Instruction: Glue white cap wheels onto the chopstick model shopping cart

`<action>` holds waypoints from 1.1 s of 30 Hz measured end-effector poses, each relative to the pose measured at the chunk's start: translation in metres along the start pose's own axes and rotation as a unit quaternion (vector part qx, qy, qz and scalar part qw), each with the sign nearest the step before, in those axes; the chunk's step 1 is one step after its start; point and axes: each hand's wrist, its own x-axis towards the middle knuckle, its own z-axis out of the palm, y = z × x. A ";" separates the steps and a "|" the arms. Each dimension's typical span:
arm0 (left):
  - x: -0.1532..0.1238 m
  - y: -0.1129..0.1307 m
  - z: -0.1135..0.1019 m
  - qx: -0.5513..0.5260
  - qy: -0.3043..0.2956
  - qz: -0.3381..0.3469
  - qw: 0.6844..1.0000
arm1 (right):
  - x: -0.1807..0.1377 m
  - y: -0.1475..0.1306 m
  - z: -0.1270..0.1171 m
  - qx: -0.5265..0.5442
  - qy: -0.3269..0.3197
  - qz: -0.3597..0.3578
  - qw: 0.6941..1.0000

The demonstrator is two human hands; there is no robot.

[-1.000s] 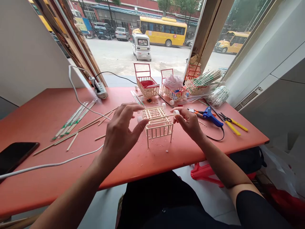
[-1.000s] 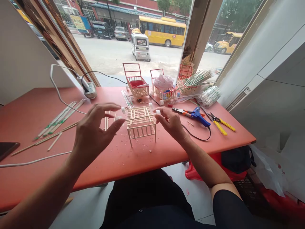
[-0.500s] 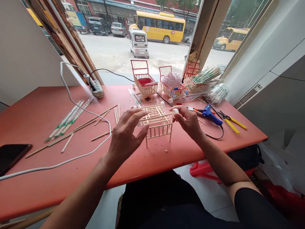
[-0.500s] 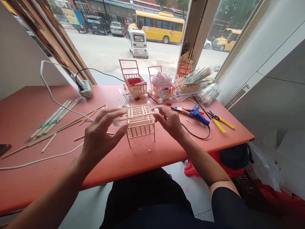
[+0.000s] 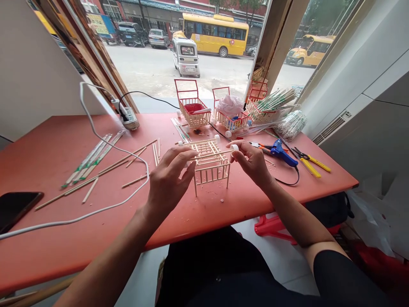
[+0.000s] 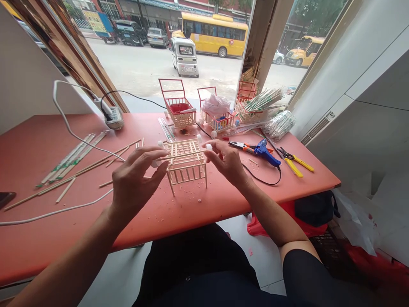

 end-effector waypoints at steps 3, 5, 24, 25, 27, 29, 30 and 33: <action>0.000 0.000 0.000 -0.005 -0.007 -0.002 1.000 | 0.000 0.000 -0.001 -0.002 -0.003 0.007 1.000; 0.000 0.001 0.000 -0.004 -0.012 -0.013 1.000 | 0.000 0.000 -0.001 -0.006 -0.005 0.011 1.000; -0.002 0.001 0.002 0.004 -0.006 -0.018 1.000 | 0.000 0.001 -0.001 0.008 -0.009 0.011 1.000; -0.002 0.001 0.002 0.003 -0.004 -0.019 1.000 | 0.000 0.002 -0.001 0.012 -0.010 0.012 1.000; -0.002 0.001 0.002 0.002 0.002 -0.015 1.000 | -0.001 0.004 -0.001 0.024 -0.012 0.016 1.000; -0.002 0.001 0.001 0.000 0.003 -0.014 1.000 | -0.002 0.007 -0.001 0.034 -0.014 0.026 0.999; -0.002 0.001 0.001 -0.002 0.001 -0.018 1.000 | -0.002 0.008 -0.002 0.037 -0.014 0.030 0.999; -0.002 0.001 0.000 -0.005 -0.010 -0.034 0.999 | -0.004 0.012 -0.002 0.035 -0.009 0.032 0.999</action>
